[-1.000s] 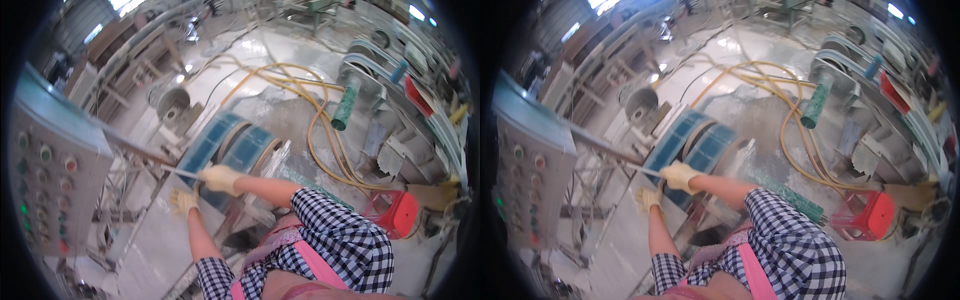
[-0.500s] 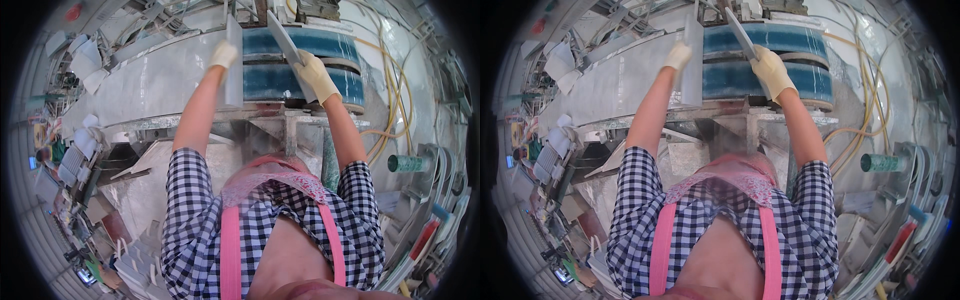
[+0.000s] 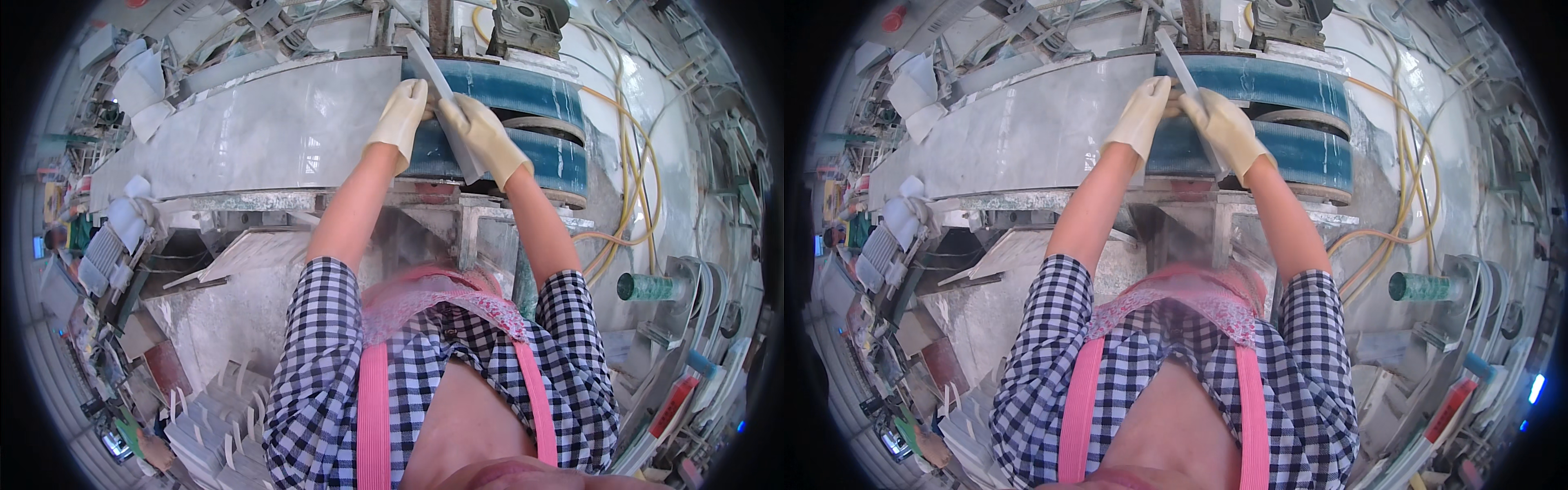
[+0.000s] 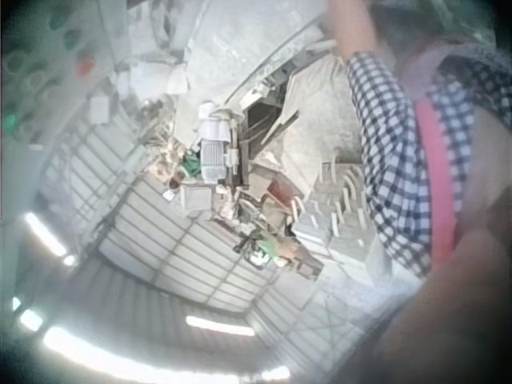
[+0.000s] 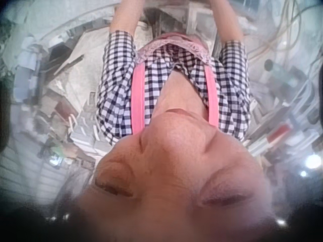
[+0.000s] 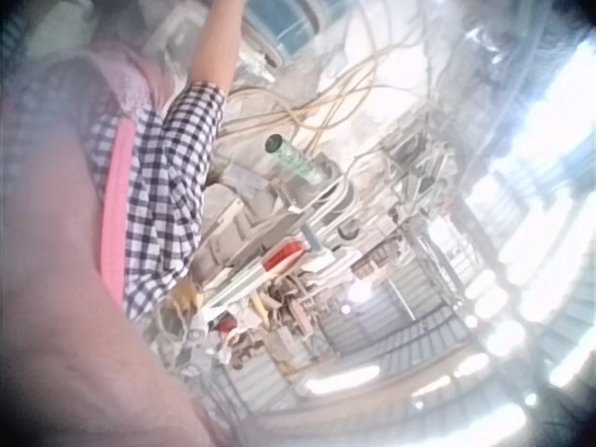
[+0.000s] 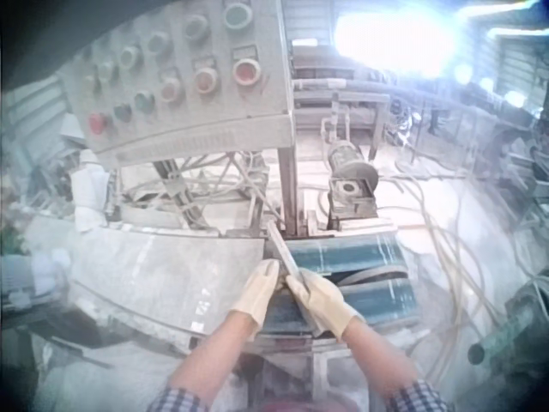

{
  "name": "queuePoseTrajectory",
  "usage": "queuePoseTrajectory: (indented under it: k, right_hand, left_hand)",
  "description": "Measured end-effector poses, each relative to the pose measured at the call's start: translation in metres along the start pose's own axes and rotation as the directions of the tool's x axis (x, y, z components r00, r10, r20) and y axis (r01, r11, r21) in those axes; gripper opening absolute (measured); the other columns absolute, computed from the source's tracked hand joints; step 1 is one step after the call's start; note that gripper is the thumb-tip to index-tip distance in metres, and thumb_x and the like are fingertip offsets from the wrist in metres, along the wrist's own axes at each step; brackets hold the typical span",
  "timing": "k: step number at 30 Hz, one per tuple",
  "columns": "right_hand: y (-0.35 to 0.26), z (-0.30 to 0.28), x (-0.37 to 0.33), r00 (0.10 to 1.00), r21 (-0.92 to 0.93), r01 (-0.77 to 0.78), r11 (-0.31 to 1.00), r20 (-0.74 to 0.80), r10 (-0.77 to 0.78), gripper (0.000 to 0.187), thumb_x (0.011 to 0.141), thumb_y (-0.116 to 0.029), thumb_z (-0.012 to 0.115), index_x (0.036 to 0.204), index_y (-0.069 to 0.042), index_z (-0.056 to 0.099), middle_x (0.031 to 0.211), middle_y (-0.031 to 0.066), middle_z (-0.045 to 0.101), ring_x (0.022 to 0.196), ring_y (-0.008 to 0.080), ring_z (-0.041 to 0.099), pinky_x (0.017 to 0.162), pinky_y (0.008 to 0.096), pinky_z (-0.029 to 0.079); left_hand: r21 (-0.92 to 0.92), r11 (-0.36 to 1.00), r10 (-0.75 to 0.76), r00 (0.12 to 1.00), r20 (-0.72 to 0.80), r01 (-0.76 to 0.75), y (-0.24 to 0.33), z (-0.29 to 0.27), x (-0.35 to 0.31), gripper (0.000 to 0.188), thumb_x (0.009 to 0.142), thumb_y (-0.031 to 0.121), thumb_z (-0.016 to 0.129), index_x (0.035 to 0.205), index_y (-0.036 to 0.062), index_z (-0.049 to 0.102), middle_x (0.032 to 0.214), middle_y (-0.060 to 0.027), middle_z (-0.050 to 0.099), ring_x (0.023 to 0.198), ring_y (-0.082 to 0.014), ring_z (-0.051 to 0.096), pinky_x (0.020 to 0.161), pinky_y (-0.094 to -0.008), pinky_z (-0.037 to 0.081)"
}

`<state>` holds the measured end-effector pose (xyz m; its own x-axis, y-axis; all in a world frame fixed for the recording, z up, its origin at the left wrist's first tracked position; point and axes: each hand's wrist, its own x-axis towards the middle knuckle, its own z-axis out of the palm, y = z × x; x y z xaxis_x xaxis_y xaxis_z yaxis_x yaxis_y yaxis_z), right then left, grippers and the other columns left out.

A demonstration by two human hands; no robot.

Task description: The person repeatedly picks up rectangular stone slabs and presses their edges against a rotating grinding wheel to smooth them. After each pass, the person places the slab into a growing stack on the floor. The process is repeated for multiple slabs in a continuous cycle.

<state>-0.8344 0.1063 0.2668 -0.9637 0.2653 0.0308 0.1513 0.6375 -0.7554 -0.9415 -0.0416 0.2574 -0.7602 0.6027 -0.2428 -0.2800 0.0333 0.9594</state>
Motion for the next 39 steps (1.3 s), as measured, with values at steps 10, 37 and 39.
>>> queuePoseTrajectory:
  k: [10, 37, 39]
  right_hand:
    - [-0.042, 0.001, -0.02, 0.951, -0.296, -0.246, 0.923, 0.109, 0.288, 0.068, 0.091, -0.023, 0.059, 0.153, -0.011, 0.034, 0.122, 0.0254, 0.066, 0.108, 0.0427, 0.066, 0.094, 0.0509, 0.051]
    - [-0.033, -0.002, -0.008, 0.992, -0.245, -0.037, 0.969, 0.111, 0.066, 0.083, 0.091, -0.063, 0.058, 0.147, -0.003, 0.045, 0.114, 0.0275, 0.068, 0.105, 0.0411, 0.067, 0.088, 0.0478, 0.054]
    - [-0.041, -0.001, -0.01, 0.971, -0.387, -0.063, 0.92, 0.188, 0.145, 0.087, 0.09, -0.058, 0.062, 0.153, -0.006, 0.034, 0.109, 0.025, 0.071, 0.1, 0.0418, 0.069, 0.088, 0.0488, 0.054]
  left_hand:
    - [0.911, 0.028, -0.04, 0.911, -0.411, 0.413, -0.008, -0.025, 0.019, 0.097, 0.076, 0.049, 0.082, 0.151, 0.0058, 0.038, 0.156, -0.017, 0.038, 0.139, -0.0402, 0.038, 0.105, -0.063, 0.038]
    - [-0.087, 0.993, 0.062, 0.972, -0.226, -0.084, -0.006, -0.015, -0.008, 0.031, 0.101, 0.017, 0.051, 0.119, -0.0062, 0.061, 0.109, -0.0156, 0.068, 0.102, -0.026, 0.069, 0.094, -0.0361, 0.053]
    - [0.351, 0.92, 0.271, 0.929, -0.254, -0.172, -0.016, -0.028, -0.007, 0.034, 0.1, 0.021, 0.053, 0.125, -0.0015, 0.06, 0.113, -0.0183, 0.068, 0.109, -0.0326, 0.066, 0.1, -0.04, 0.05]
